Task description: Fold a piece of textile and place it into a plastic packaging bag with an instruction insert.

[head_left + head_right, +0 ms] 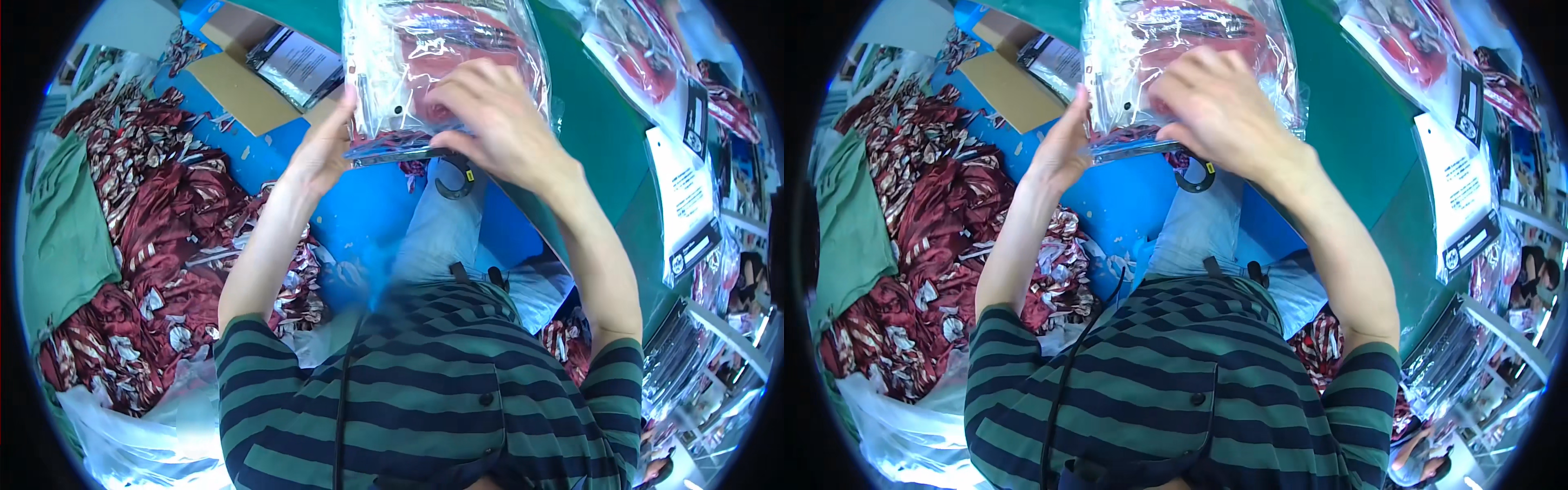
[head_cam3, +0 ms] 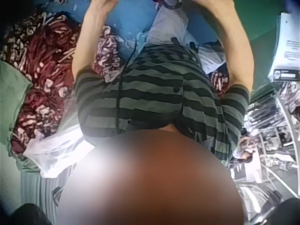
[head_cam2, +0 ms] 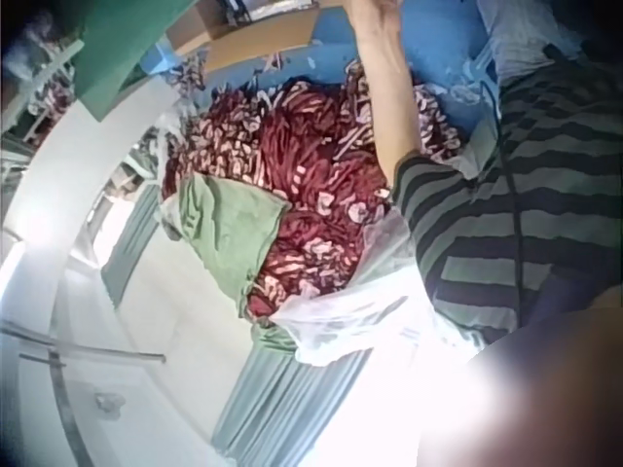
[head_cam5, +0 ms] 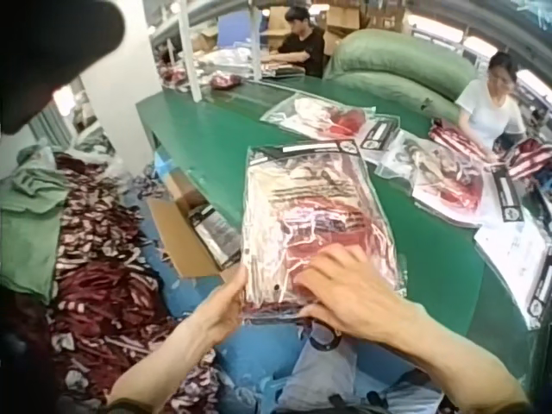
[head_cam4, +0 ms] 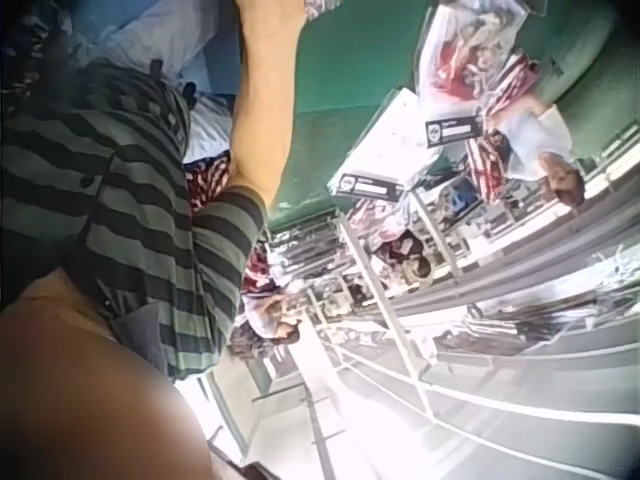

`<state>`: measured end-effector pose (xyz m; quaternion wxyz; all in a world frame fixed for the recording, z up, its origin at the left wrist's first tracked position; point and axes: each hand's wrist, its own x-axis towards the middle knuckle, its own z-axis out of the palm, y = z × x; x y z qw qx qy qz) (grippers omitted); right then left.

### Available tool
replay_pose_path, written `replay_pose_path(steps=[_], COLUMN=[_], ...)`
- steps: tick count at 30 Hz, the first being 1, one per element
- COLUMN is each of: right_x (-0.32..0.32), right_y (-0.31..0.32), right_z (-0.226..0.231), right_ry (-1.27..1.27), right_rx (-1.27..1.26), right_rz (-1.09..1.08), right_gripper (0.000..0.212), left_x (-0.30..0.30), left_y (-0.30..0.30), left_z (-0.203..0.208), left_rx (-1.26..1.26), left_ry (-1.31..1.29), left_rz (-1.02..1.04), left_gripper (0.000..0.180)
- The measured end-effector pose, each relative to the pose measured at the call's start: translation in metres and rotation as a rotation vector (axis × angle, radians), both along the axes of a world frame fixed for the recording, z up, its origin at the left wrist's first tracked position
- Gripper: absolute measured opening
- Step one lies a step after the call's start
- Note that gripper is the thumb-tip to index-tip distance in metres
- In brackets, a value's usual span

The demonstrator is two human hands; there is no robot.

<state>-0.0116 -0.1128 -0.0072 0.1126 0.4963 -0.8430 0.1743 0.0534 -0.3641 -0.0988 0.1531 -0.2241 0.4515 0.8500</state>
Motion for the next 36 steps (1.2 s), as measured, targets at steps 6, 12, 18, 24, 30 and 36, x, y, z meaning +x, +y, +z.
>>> replay_pose_path(steps=[6, 12, 18, 24, 30, 36], right_x=[0.012, 0.025, 0.028, 0.026, 0.021, 0.005], right_y=[-0.032, -0.042, -0.052, -0.057, -0.055, -0.057], right_z=[-0.014, -0.019, -0.025, -0.034, -0.038, -0.042], right_ry=[-0.141, -0.191, -0.348, -0.585, -0.784, -0.953], right_rx=[0.132, 0.107, 0.034, -0.024, 0.009, 0.099], right_rz=[0.047, 0.040, -0.014, -0.142, -0.223, -0.248], right_gripper=[0.014, 0.009, 0.006, 0.004, 0.005, 0.007], left_x=[0.011, 0.023, 0.032, 0.036, 0.038, 0.036], left_y=[0.006, 0.003, -0.002, 0.000, -0.001, -0.005], left_z=[0.010, -0.009, -0.024, -0.033, -0.036, -0.049], left_rx=[-0.021, 0.040, 0.053, 0.046, -0.151, -0.271], left_ry=[-0.083, 0.091, 0.149, 0.237, 0.329, 0.383], left_rz=[-0.095, -0.056, -0.077, -0.102, -0.205, -0.285], left_gripper=[0.058, 0.042, 0.036, 0.031, 0.024, 0.023])
